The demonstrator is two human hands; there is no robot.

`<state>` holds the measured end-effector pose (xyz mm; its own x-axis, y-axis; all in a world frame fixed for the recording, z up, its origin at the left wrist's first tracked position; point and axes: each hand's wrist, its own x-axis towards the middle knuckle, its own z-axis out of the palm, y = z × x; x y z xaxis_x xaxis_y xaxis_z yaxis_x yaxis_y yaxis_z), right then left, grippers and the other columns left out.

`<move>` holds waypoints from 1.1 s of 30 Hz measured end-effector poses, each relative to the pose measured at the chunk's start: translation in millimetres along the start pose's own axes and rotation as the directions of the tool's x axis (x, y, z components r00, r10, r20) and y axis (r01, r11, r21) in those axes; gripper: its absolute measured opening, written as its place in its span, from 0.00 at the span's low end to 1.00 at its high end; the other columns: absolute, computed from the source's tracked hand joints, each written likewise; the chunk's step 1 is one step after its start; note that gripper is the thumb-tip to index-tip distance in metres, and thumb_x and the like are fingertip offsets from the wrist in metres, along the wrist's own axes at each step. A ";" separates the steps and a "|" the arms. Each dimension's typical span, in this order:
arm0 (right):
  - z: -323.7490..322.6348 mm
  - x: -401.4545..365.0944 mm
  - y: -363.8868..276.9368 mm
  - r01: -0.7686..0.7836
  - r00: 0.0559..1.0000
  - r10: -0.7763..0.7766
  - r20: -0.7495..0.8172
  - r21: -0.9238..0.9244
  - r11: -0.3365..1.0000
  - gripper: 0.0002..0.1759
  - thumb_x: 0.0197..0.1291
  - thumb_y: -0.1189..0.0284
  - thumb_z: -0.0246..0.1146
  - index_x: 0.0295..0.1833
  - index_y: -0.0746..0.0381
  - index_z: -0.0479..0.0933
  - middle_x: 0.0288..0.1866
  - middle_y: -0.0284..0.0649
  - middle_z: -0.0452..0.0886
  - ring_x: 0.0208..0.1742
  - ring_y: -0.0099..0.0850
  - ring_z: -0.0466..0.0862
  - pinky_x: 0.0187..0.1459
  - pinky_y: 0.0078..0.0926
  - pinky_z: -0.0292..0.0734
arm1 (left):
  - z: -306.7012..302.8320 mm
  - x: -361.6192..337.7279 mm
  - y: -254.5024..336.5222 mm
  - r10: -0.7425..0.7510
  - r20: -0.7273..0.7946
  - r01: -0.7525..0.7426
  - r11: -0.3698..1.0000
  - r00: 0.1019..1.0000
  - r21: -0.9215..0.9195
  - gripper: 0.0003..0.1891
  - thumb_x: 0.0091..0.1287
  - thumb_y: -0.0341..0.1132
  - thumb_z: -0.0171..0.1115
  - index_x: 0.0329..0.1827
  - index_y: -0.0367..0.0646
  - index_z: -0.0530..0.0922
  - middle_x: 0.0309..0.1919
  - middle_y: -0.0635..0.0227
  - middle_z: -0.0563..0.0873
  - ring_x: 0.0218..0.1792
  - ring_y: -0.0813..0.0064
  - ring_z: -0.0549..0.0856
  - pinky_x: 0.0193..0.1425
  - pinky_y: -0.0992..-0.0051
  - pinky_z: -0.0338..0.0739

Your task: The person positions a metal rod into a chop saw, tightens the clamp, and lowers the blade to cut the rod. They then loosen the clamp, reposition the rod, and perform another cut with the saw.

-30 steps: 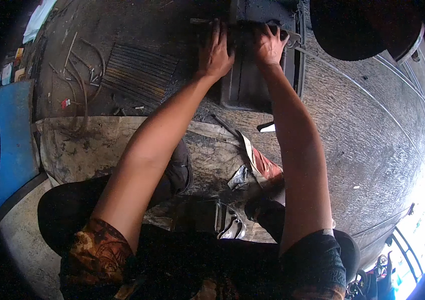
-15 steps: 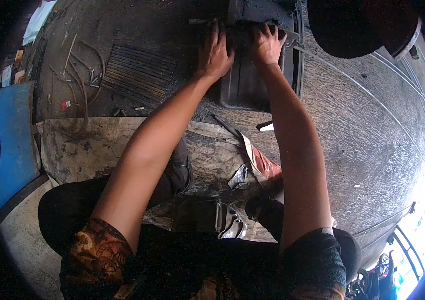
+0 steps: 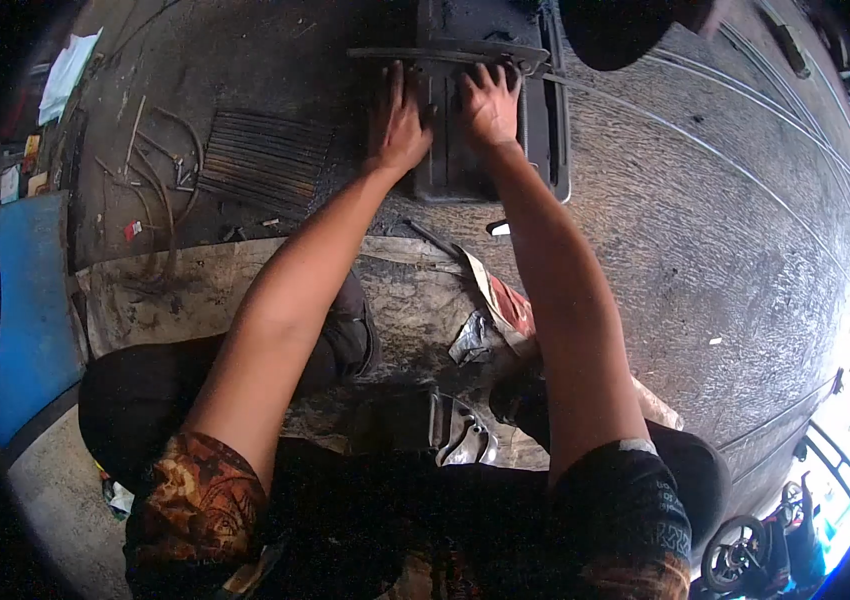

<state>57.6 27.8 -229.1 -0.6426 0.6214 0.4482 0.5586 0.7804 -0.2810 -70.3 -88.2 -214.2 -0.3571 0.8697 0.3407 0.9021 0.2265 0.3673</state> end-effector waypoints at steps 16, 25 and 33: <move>-94.3 -53.9 -15.3 -0.355 0.873 0.467 -0.141 0.472 0.807 0.10 0.53 0.73 0.63 0.42 0.63 0.81 0.42 0.48 0.80 0.47 0.51 0.81 0.48 0.46 0.76 | -28.6 -30.5 21.6 0.010 0.222 -0.020 0.999 0.975 0.046 0.36 0.70 0.46 0.56 0.77 0.36 0.57 0.78 0.51 0.55 0.78 0.51 0.55 0.79 0.52 0.51; -79.3 -49.6 50.4 -0.513 0.753 0.622 -0.216 0.399 0.760 0.12 0.61 0.68 0.58 0.35 0.66 0.81 0.36 0.55 0.83 0.41 0.56 0.82 0.44 0.48 0.77 | -20.9 31.9 23.4 0.303 0.081 -0.309 0.948 0.949 0.072 0.22 0.70 0.36 0.56 0.66 0.41 0.73 0.67 0.56 0.74 0.68 0.54 0.72 0.71 0.60 0.68; -64.1 -14.5 81.1 -0.611 0.689 0.704 -0.175 0.382 0.693 0.14 0.59 0.66 0.61 0.33 0.66 0.83 0.34 0.58 0.83 0.40 0.58 0.83 0.45 0.51 0.78 | -1.9 92.9 42.2 0.376 0.185 -0.408 0.894 0.908 0.184 0.12 0.66 0.30 0.56 0.49 0.41 0.82 0.46 0.61 0.83 0.51 0.58 0.83 0.53 0.60 0.80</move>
<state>145.8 77.6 -204.0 0.0422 0.9648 0.2596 0.5793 0.1880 -0.7931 -65.9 1.3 -165.4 0.0596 0.9559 0.2877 0.9970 -0.0713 0.0304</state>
